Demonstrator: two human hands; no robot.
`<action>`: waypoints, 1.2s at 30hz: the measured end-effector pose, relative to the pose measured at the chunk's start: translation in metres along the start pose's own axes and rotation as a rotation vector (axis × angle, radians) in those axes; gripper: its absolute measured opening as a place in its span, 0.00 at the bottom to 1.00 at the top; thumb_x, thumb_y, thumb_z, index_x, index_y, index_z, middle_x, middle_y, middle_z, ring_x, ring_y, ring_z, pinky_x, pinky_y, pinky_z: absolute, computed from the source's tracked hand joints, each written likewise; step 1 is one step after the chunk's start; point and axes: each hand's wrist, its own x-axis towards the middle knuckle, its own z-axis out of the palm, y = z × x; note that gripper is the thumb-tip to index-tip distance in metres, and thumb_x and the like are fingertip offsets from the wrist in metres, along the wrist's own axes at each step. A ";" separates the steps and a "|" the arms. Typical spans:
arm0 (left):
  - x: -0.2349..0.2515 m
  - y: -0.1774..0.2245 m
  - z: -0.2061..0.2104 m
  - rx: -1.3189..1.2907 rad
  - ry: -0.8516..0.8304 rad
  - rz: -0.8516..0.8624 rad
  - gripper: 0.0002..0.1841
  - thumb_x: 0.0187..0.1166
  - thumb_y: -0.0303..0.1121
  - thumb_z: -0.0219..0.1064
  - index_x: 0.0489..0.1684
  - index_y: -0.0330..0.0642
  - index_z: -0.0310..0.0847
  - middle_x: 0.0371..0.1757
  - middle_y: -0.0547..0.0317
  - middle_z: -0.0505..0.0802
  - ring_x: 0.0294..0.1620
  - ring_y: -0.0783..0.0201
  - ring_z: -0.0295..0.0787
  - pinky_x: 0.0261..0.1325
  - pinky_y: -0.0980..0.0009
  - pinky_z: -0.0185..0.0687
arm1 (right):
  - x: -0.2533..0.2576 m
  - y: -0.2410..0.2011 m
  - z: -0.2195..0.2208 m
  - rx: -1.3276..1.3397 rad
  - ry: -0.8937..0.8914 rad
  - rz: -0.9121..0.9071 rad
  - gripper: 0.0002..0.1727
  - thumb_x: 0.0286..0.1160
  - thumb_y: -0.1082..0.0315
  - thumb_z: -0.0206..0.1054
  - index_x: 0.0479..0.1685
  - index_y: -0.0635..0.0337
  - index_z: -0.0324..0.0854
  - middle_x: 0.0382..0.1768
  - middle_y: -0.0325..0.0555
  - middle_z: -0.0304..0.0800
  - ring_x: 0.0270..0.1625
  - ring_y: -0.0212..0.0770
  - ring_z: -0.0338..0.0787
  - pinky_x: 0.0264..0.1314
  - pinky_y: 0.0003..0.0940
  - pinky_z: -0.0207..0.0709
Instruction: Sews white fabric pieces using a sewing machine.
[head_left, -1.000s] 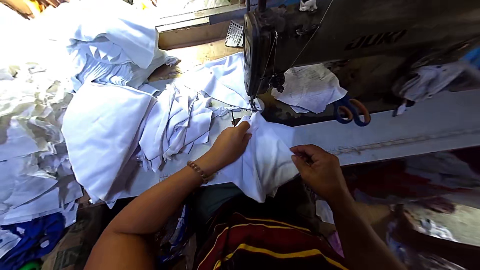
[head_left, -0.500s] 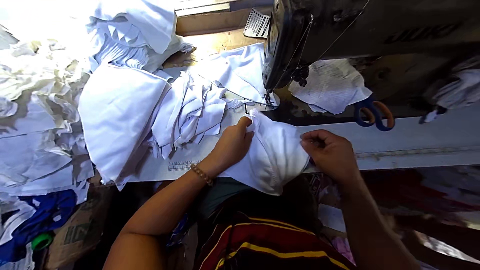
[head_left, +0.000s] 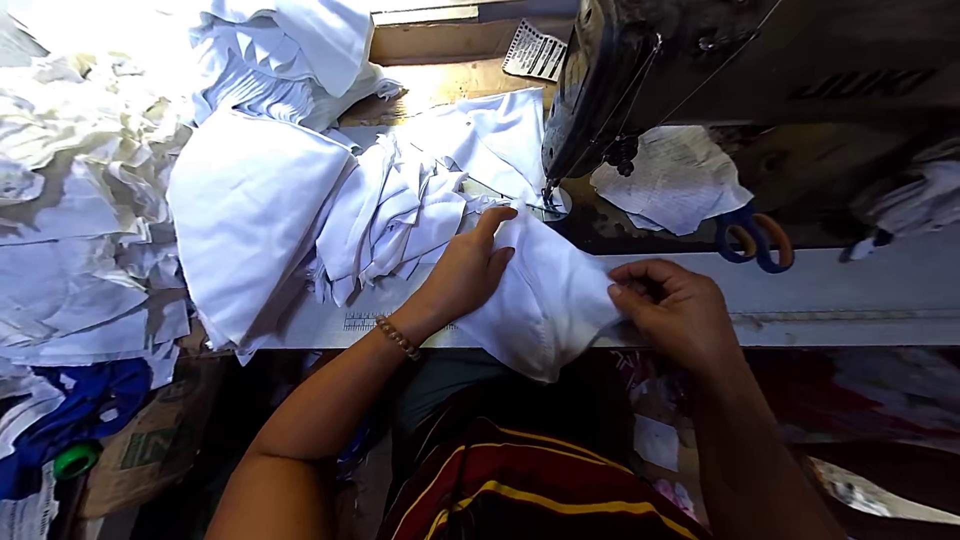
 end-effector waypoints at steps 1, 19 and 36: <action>-0.003 0.004 -0.005 -0.004 0.003 0.050 0.24 0.87 0.30 0.63 0.81 0.40 0.69 0.29 0.52 0.88 0.21 0.60 0.81 0.30 0.62 0.81 | -0.006 0.000 -0.004 0.007 -0.041 -0.034 0.12 0.72 0.65 0.68 0.49 0.59 0.89 0.39 0.39 0.90 0.30 0.22 0.82 0.34 0.20 0.79; 0.037 -0.004 0.004 0.156 -0.096 0.640 0.19 0.75 0.15 0.61 0.58 0.39 0.93 0.55 0.48 0.96 0.52 0.53 0.96 0.54 0.57 0.89 | -0.071 -0.009 0.015 0.195 0.057 -0.027 0.13 0.68 0.71 0.68 0.48 0.67 0.92 0.49 0.46 0.87 0.32 0.19 0.87 0.31 0.13 0.84; 0.005 -0.028 0.018 0.316 0.015 0.081 0.15 0.78 0.18 0.63 0.60 0.32 0.89 0.59 0.38 0.91 0.56 0.45 0.93 0.56 0.50 0.89 | 0.015 -0.003 0.020 -0.248 -0.135 -0.183 0.13 0.72 0.79 0.62 0.46 0.71 0.91 0.53 0.60 0.89 0.51 0.56 0.90 0.51 0.55 0.84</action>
